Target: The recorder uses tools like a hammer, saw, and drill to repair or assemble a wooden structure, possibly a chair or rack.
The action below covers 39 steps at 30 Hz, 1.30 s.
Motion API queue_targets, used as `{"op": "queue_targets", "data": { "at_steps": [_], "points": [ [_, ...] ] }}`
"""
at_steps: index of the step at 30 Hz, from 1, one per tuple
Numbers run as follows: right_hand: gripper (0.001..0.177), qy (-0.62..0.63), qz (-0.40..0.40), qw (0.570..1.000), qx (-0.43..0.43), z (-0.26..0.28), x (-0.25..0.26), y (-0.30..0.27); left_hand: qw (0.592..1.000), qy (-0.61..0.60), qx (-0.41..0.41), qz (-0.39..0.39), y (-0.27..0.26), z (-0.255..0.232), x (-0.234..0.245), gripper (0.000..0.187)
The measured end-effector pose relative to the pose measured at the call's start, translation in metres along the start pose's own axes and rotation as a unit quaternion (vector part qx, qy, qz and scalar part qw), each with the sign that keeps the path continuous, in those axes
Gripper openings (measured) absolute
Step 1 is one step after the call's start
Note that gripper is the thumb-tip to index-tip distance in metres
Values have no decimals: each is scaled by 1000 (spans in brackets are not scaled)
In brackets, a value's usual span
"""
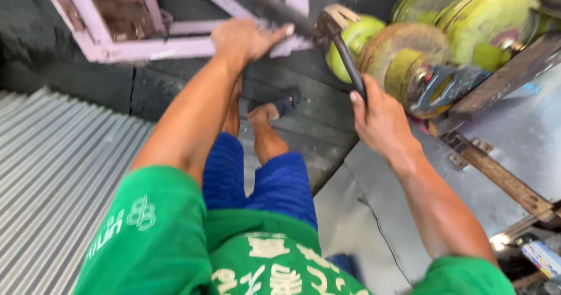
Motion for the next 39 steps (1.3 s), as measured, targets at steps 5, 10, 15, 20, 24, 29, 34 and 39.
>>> {"op": "queue_targets", "data": {
  "at_steps": [5,10,15,20,24,29,34,39],
  "points": [
    [39,52,-183,969,161,73,71,-42,1000,2,-19,-12,-4,3,-17,111],
    [44,58,-214,957,189,37,46,-29,1000,5,-6,13,-2,5,-22,114],
    [39,-24,-18,999,17,-16,17,-14,995,23,-73,-63,16,1,-21,115],
    [28,70,-196,965,157,58,87,-57,999,27,-35,-25,4,-3,-15,111],
    [36,125,-236,945,187,77,101,-73,1000,13,-2,-20,7,-5,-6,115],
    [33,128,-226,952,163,41,66,-74,1000,-1,0,-25,11,-5,-3,110],
    [35,162,-217,957,106,7,32,-74,1000,-4,-5,-22,13,-8,-2,110],
    [46,204,-169,964,-31,-34,-22,-72,1000,-15,-16,-15,22,-14,-12,113]
  ]
}}
Point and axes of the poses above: each hand's wrist, its own y-axis towards the middle knuckle, its own x-axis out of the back of the hand, z = x × y, the point moved 10 cm from there along y, towards the middle knuckle, and after that the axes turned 13 degrees about z, right-handed, at the moved point
